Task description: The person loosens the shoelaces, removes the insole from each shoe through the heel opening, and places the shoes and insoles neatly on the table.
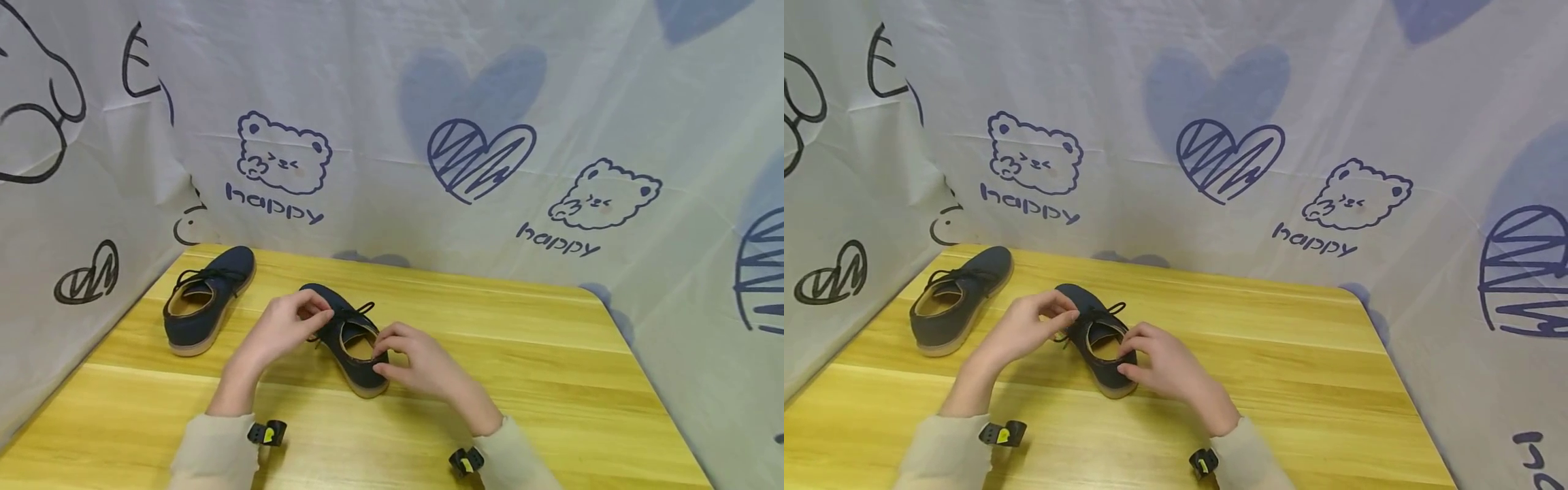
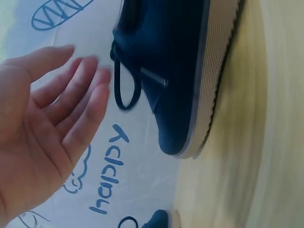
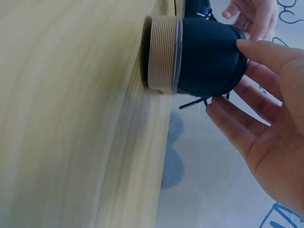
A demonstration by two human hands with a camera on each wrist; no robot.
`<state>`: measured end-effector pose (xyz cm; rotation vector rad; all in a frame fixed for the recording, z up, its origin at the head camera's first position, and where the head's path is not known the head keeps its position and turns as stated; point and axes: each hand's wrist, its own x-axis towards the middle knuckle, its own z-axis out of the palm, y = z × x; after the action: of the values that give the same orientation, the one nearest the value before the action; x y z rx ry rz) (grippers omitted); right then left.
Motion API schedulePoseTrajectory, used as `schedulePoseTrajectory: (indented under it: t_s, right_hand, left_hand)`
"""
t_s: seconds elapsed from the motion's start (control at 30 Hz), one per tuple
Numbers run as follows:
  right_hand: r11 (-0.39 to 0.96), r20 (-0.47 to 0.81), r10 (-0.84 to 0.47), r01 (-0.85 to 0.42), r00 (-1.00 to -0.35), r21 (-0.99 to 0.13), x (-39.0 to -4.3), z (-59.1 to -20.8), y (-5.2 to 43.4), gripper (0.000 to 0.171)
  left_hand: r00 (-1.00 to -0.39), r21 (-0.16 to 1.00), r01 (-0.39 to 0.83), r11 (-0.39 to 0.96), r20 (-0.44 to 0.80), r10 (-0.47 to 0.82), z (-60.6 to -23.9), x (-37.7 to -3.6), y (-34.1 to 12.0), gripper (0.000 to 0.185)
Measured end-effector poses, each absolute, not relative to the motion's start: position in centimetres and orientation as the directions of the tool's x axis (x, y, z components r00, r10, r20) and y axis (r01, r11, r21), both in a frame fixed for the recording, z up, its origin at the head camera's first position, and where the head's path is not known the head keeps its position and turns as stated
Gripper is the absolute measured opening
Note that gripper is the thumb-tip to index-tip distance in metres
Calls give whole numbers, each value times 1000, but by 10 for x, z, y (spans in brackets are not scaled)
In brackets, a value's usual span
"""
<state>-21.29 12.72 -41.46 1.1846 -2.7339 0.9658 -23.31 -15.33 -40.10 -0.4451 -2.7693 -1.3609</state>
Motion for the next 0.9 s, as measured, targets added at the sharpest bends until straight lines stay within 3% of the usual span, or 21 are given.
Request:
schedulePoseTrajectory:
  t_s: [0.13, 0.27, 0.43, 0.63, 0.9]
  right_hand:
    - [521, 213, -676, -661, -706, -540, -211, -414, 141, 9]
    - [519, 198, -682, -656, -704, -547, -209, -413, 155, 10]
    - [476, 226, -701, -679, -676, -559, -209, -415, 172, 8]
    - [401, 261, -744, -724, -615, -561, -213, -413, 192, 8]
    - [370, 244, -780, -739, -576, -563, -217, -412, 216, 6]
  left_hand:
    - [-933, 705, 359, 611, 250, 260, -401, -239, -156, 22]
    - [-895, 640, 440, 630, 259, 363, -403, -251, -157, 32]
    - [-829, 569, 517, 640, 144, 541, -406, -263, -158, 53]
    - [-747, 577, 548, 606, 13, 664, -408, -269, -151, 82]
    - [-717, 633, 494, 596, -91, 691, -412, -270, -132, 84]
